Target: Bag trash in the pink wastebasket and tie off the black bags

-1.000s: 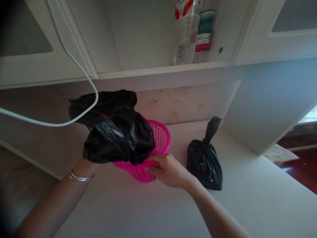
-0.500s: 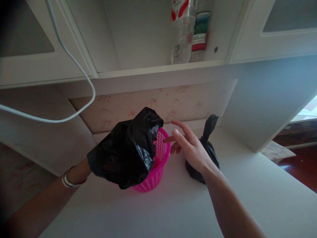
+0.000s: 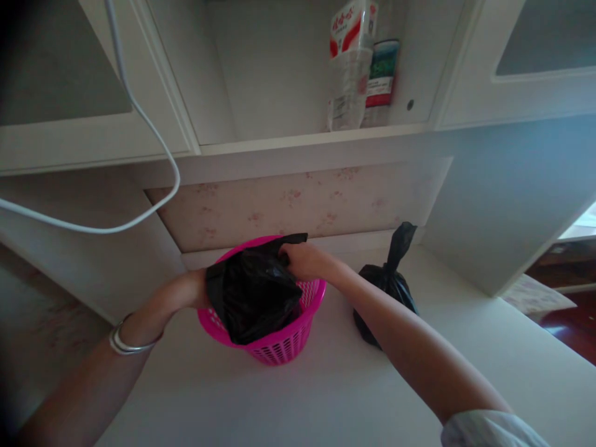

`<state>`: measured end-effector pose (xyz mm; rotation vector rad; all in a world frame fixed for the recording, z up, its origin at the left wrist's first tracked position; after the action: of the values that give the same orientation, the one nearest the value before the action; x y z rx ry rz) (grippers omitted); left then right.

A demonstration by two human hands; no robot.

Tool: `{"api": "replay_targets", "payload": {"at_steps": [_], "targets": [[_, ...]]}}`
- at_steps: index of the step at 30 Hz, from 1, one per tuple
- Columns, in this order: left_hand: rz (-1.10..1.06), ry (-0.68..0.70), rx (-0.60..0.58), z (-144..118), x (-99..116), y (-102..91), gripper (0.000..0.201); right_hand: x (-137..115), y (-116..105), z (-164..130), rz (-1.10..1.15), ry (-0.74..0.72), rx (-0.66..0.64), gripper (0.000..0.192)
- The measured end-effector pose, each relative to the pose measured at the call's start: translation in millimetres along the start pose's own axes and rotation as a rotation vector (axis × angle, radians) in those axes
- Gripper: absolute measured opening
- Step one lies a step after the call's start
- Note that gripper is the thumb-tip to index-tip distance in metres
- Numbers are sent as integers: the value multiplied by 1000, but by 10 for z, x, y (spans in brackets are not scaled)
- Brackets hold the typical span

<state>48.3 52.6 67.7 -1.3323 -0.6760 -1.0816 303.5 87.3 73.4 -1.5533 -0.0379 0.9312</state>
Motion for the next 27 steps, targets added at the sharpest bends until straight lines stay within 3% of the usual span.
{"api": "replay_targets", "payload": {"at_steps": [4, 7, 9, 13, 17, 22, 24, 27], "targets": [[84, 17, -177, 19, 83, -247, 34, -14, -62, -43, -18, -109, -79, 24], [-106, -151, -41, -52, -16, -378, 27, -36, -129, -53, -4, -161, -108, 28], [-284, -276, 72, -115, -129, -368, 33, -33, -111, -13, -2, -180, -115, 31], [-419, -371, 72, -211, -219, -196, 55, -1, 49, 107, -4, -195, -190, 32], [-369, -310, 171, -301, -96, -135, 38, 26, 93, 113, 0, -183, -258, 31], [-400, -187, 140, -416, 2, -96, 47, -68, -233, -21, -30, -82, 40, 22], [-351, -117, 170, -441, -4, -19, 44, -193, -330, -93, 41, -42, 138, 39], [-255, -37, 198, -457, -22, 150, 46, -406, -287, -187, 105, -43, 67, 65]]}}
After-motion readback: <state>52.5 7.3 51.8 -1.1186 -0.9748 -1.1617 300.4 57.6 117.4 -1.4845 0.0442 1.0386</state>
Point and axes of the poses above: each hand's wrist, its own z-axis towards the middle knuckle, its own y-axis out of the palm, x = y × z, the point moved 2 cm from there along z, towards the middle knuckle, and after that the axes turned 6 degrees about z, right-handed, at the moved point
